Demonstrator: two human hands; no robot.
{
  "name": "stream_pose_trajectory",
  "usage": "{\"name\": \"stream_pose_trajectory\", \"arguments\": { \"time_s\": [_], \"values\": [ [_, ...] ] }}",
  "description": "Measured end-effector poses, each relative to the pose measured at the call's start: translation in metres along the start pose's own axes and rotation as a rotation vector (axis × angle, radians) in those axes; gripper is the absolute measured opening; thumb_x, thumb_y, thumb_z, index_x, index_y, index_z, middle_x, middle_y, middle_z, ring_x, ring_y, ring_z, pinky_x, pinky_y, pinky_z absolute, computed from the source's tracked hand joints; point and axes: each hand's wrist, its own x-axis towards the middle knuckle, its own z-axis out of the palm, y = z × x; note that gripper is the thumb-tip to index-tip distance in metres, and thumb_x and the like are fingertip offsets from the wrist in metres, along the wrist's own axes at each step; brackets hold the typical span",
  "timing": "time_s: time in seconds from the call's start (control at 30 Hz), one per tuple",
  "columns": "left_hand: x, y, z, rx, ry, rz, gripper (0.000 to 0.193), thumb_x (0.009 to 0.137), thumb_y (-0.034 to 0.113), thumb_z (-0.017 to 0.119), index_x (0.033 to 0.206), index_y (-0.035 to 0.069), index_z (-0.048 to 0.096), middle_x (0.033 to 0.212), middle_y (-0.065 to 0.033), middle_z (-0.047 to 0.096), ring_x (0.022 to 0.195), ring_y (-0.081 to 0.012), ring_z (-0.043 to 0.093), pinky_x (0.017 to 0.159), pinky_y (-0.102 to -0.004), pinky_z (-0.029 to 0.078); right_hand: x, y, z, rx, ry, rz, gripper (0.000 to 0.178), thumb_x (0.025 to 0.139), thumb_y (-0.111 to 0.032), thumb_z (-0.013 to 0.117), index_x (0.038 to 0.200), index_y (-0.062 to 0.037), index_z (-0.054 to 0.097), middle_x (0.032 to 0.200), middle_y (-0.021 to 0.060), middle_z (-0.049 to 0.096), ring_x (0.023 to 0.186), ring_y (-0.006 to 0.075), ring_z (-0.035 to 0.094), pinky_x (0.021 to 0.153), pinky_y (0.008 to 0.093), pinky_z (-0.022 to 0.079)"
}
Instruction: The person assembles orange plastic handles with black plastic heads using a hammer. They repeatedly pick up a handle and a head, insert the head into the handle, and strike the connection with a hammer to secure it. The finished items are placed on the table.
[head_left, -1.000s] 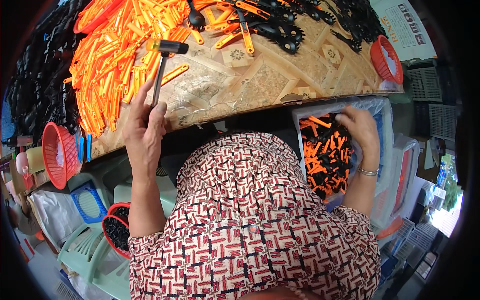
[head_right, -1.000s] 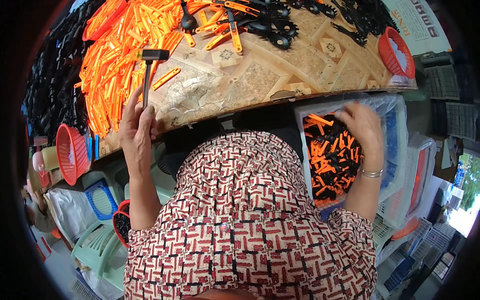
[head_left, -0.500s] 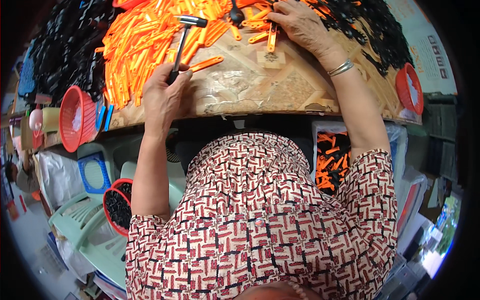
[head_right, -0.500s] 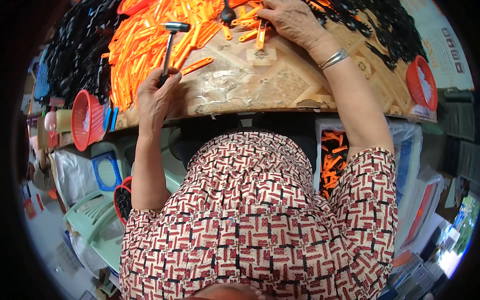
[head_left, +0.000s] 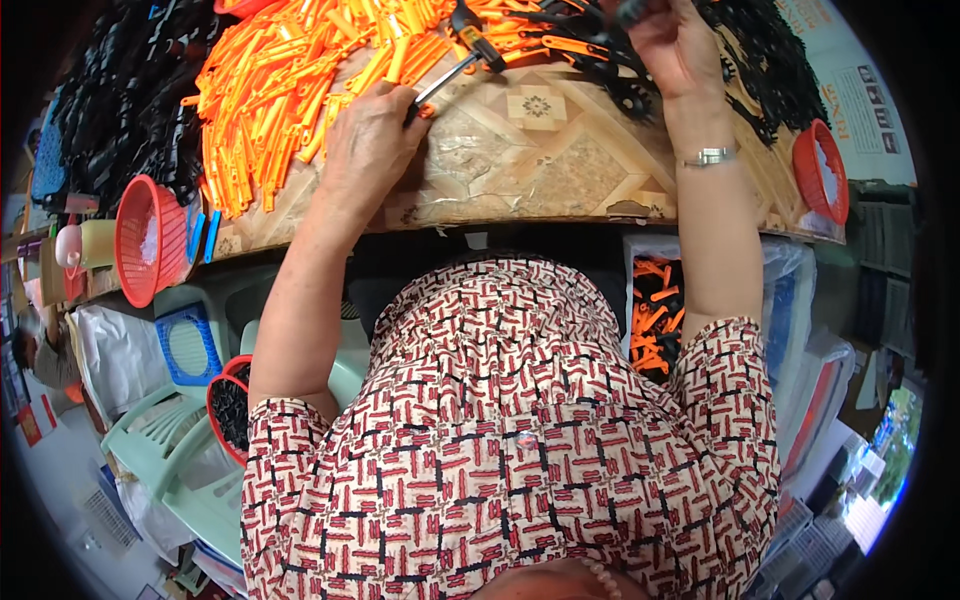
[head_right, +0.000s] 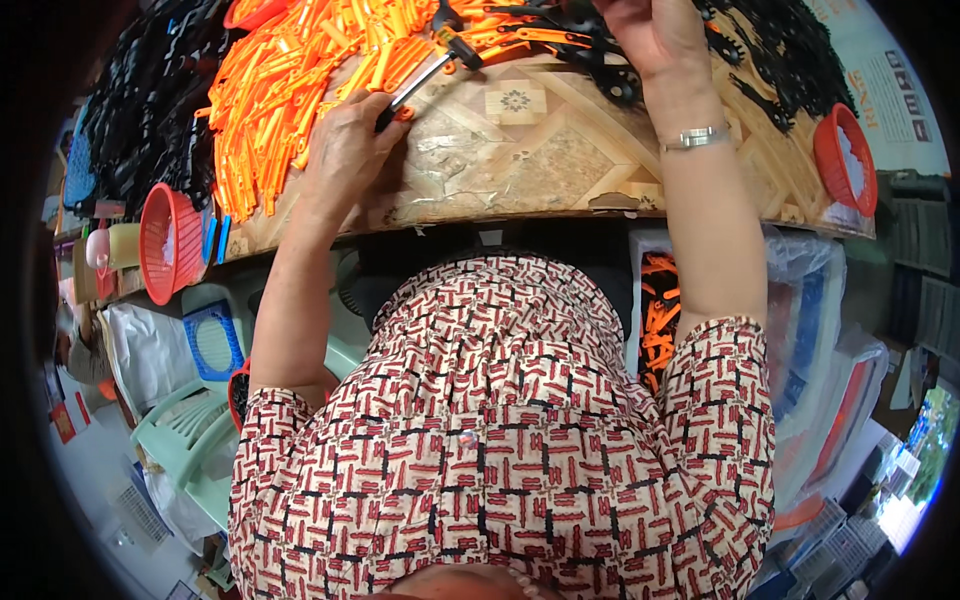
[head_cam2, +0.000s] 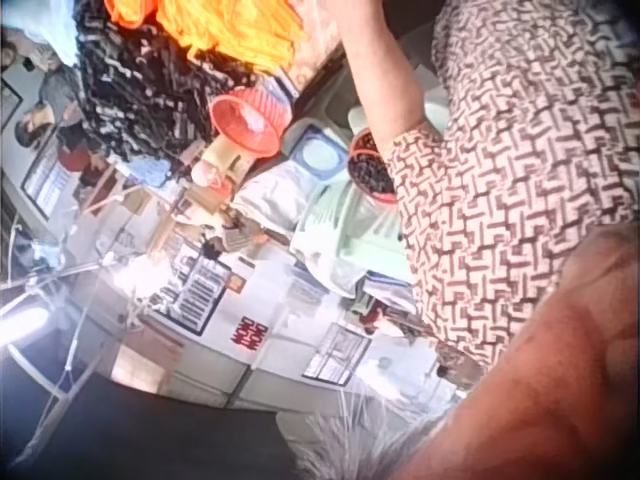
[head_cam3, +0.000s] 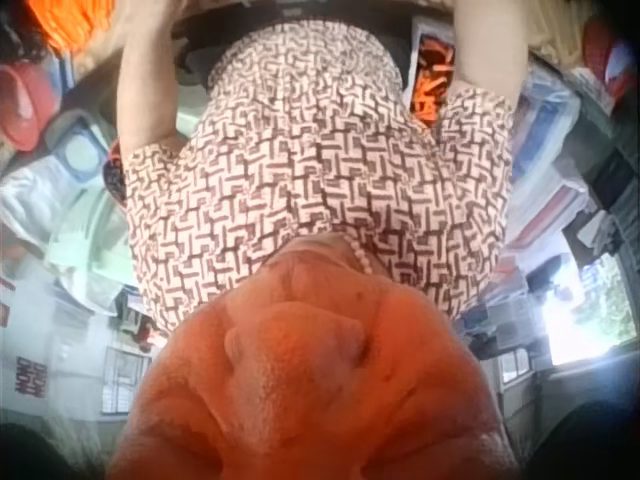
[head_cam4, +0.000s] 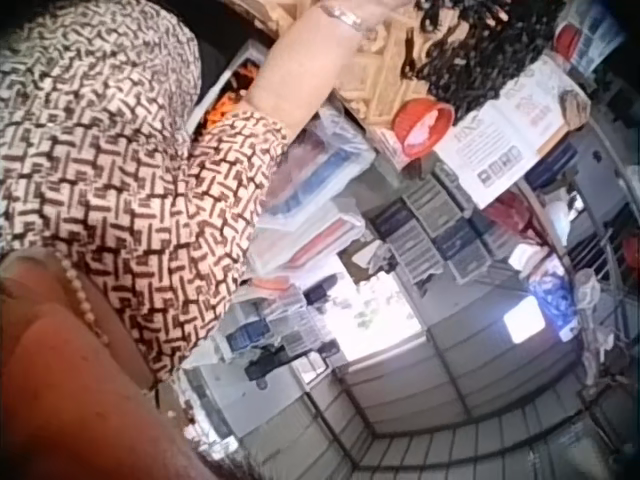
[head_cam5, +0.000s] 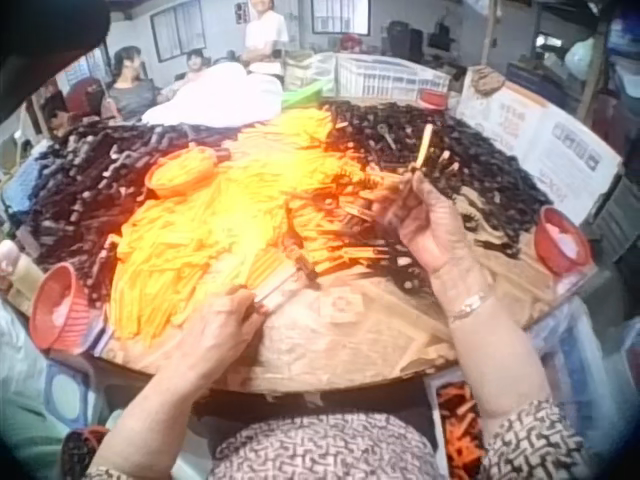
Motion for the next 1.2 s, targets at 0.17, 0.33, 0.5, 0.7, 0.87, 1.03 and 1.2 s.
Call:
{"name": "stream_pose_trajectory", "arguments": {
  "time_s": [0.17,0.33,0.5,0.7,0.87,1.03,1.2],
  "values": [
    [0.001,-0.015,0.011,-0.202,0.020,-0.089,0.026,0.088,0.020,0.074,0.103,0.000,0.069,0.087,-0.0129,0.070,0.076,-0.0203,0.068,0.070,-0.0345,0.053,-0.120,-0.003,0.022,-0.558,-0.193,0.284,0.016,0.102,-0.014,0.057,0.098,-0.0019,0.066,0.081,0.0114,0.071,0.070,0.0181,0.069,0.067,0.0294,0.057],
    [-0.001,0.007,0.005,-0.975,-0.226,-0.339,0.029,0.090,0.013,0.074,0.113,0.002,0.062,0.077,0.0006,0.063,0.068,-0.0041,0.059,0.058,-0.0199,0.047,-0.206,0.034,0.027,-0.862,-0.016,0.595,0.018,0.101,-0.014,0.062,0.097,0.0025,0.068,0.076,0.0087,0.071,0.062,0.0130,0.068,0.060,0.0235,0.056],
    [-0.013,0.057,0.012,-1.325,-0.327,-0.317,0.031,0.089,0.009,0.073,0.116,0.001,0.059,0.081,-0.0022,0.066,0.054,-0.0067,0.059,0.041,-0.0185,0.044,-0.237,0.067,0.019,-0.727,0.155,0.621,0.024,0.102,-0.016,0.059,0.103,0.0064,0.068,0.077,0.0118,0.072,0.061,0.0172,0.071,0.056,0.0238,0.052],
    [-0.024,0.077,0.035,-1.473,-0.288,-0.313,0.028,0.089,0.005,0.073,0.110,0.001,0.055,0.088,-0.0076,0.070,0.056,-0.0080,0.062,0.042,-0.0191,0.045,-0.241,0.078,0.021,-0.880,0.187,0.544,0.026,0.101,-0.018,0.060,0.094,0.0045,0.071,0.072,0.0086,0.072,0.059,0.0128,0.069,0.056,0.0235,0.051],
    [-0.026,0.080,0.034,-1.514,-0.248,-0.368,0.029,0.088,0.007,0.076,0.106,0.002,0.054,0.082,-0.0056,0.068,0.056,-0.0086,0.062,0.042,-0.0193,0.046,-0.242,0.080,0.020,-0.912,0.141,0.549,0.029,0.105,-0.020,0.054,0.107,0.0065,0.066,0.079,0.0111,0.071,0.064,0.0159,0.069,0.061,0.0244,0.054],
    [-0.030,0.080,0.034,-1.454,-0.282,-0.356,0.029,0.088,0.008,0.078,0.104,0.002,0.054,0.072,-0.0058,0.065,0.053,-0.0094,0.062,0.044,-0.0191,0.047,-0.244,0.089,0.022,-0.862,0.190,0.475,0.025,0.101,-0.016,0.060,0.090,0.0044,0.070,0.071,0.0081,0.072,0.059,0.0127,0.069,0.056,0.0241,0.052],
    [-0.034,0.099,0.038,-1.441,-0.217,-0.386,0.028,0.088,0.009,0.078,0.097,0.003,0.051,0.066,-0.0065,0.065,0.048,-0.0095,0.060,0.043,-0.0197,0.047,-0.245,0.099,0.023,-0.829,0.200,0.421,0.023,0.101,-0.013,0.061,0.090,0.0057,0.069,0.071,0.0080,0.071,0.060,0.0131,0.070,0.056,0.0254,0.053]
  ]
}}
